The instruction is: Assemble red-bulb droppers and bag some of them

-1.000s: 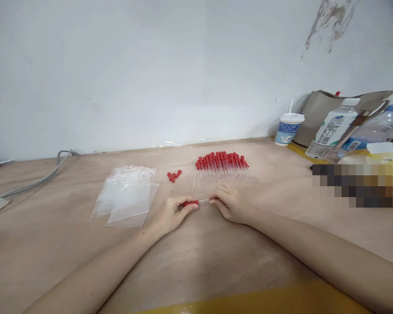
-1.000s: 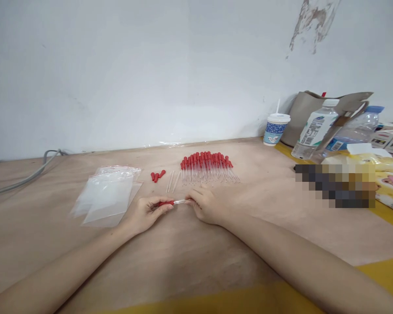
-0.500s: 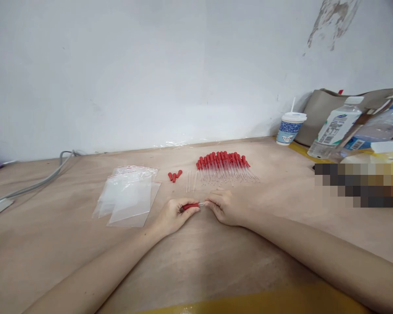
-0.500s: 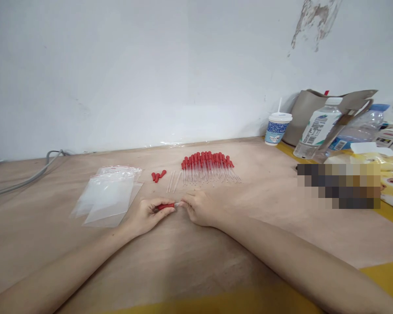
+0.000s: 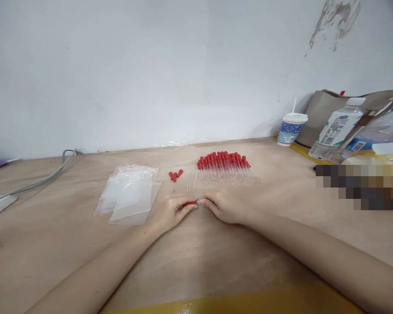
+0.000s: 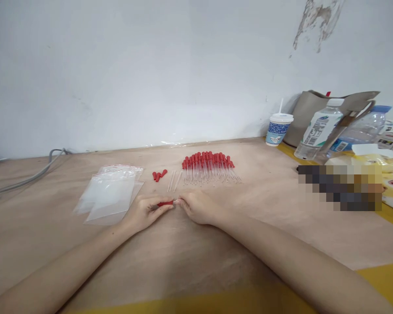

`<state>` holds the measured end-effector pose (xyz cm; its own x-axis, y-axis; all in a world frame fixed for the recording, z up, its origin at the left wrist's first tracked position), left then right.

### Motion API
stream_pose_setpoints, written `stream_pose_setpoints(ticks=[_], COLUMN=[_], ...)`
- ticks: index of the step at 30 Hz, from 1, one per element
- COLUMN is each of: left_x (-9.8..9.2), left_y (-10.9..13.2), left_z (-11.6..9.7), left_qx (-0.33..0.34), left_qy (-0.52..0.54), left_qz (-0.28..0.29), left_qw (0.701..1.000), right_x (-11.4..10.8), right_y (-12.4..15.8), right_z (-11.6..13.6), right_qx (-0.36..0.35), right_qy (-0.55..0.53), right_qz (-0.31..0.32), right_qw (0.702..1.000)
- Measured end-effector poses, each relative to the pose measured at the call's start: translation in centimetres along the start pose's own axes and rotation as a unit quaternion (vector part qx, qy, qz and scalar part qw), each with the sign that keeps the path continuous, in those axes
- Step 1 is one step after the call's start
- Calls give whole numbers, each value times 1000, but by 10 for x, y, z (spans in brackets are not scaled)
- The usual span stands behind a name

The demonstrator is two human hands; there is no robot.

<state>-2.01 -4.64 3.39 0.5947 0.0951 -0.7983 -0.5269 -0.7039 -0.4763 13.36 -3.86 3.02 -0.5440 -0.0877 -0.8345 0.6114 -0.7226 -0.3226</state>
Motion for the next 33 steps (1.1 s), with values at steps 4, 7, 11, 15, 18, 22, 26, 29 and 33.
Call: stream_pose_setpoints(ticks=[4, 7, 11, 15, 18, 22, 26, 29, 33], left_x=[-2, 0, 6, 7, 7, 8, 9, 8, 9], left_y=[0, 1, 2, 1, 2, 2, 0, -1, -1], left_z=[-1, 4, 9, 10, 10, 11, 11, 9, 9], left_qx=[-23, -76, -85, -86, -83, -77, -70, -64, -65], left_qy=[-34, -41, -30, -31, -29, -21, -20, -25, -32], left_qz=[-18, -11, 21, 42, 39, 38, 43, 51, 58], left_qw=[999, 996, 996, 995, 995, 996, 996, 996, 996], right_x=[-19, -42, -73, -83, -75, -62, -60, -60, -41], right_y=[3, 2, -4, -11, -18, -21, -19, -19, -34], right_z=[-1, -30, -92, -121, -126, -132, -135, -122, -81], right_qx=[-2, 76, 283, 406, 423, 419, 406, 372, 257], right_qy=[59, 14, -54, 46, 88, 108, 124, 128, 121], right_qz=[14, -7, -143, -242, -234, -216, -228, -262, -224], right_qw=[998, 997, 947, 880, 871, 875, 877, 881, 932])
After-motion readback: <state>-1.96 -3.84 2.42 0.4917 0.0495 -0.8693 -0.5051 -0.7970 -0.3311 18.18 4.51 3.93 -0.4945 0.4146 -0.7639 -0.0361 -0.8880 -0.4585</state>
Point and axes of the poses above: each hand's wrist, its own y-axis away from the middle knuckle, its own x-axis out of the palm, z = x × y, the point moved 4 cm from there along -y, towards the middle knuckle, and after that the axes turned 4 degrees about -y, right-handed, at the moved point
